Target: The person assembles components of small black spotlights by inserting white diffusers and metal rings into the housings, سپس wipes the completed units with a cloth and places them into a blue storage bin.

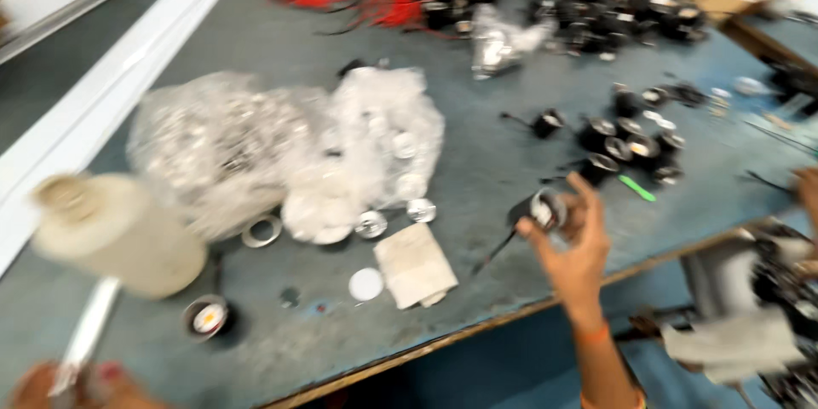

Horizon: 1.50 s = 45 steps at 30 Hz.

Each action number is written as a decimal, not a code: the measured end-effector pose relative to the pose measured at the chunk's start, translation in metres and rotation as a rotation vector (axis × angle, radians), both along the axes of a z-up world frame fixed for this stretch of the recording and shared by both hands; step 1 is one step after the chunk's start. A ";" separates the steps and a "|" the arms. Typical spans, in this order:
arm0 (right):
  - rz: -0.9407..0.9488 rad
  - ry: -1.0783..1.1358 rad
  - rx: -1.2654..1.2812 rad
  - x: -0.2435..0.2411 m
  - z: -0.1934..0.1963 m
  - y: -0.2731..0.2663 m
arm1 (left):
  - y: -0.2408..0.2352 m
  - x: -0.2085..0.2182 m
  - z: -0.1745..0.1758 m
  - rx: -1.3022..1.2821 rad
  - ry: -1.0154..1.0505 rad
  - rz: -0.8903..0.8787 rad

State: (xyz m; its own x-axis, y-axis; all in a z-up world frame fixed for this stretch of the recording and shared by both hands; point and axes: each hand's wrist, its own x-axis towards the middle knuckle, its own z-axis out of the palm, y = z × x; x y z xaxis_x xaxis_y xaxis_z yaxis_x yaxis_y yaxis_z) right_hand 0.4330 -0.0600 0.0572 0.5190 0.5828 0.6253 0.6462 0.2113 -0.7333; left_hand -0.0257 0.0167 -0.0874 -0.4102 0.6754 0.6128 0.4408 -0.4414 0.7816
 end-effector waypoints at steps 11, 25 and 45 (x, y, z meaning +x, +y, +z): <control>0.623 0.316 -0.357 -0.219 -0.051 0.039 | -0.025 0.084 0.084 -0.310 0.200 -0.687; 0.001 -0.281 -0.194 -0.140 -0.058 0.030 | 0.019 0.023 0.071 -0.278 0.223 -0.470; -0.158 -0.596 -0.430 -0.095 -0.083 0.057 | 0.020 0.016 0.070 -0.357 0.204 -0.391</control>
State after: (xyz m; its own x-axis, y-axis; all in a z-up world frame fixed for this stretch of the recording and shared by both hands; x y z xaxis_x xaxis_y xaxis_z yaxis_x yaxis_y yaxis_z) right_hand 0.3384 -0.0025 -0.0254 0.2609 0.7858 0.5607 0.9586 -0.1424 -0.2464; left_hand -0.0094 0.0369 -0.0176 0.0153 0.9330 0.3595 0.4555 -0.3265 0.8282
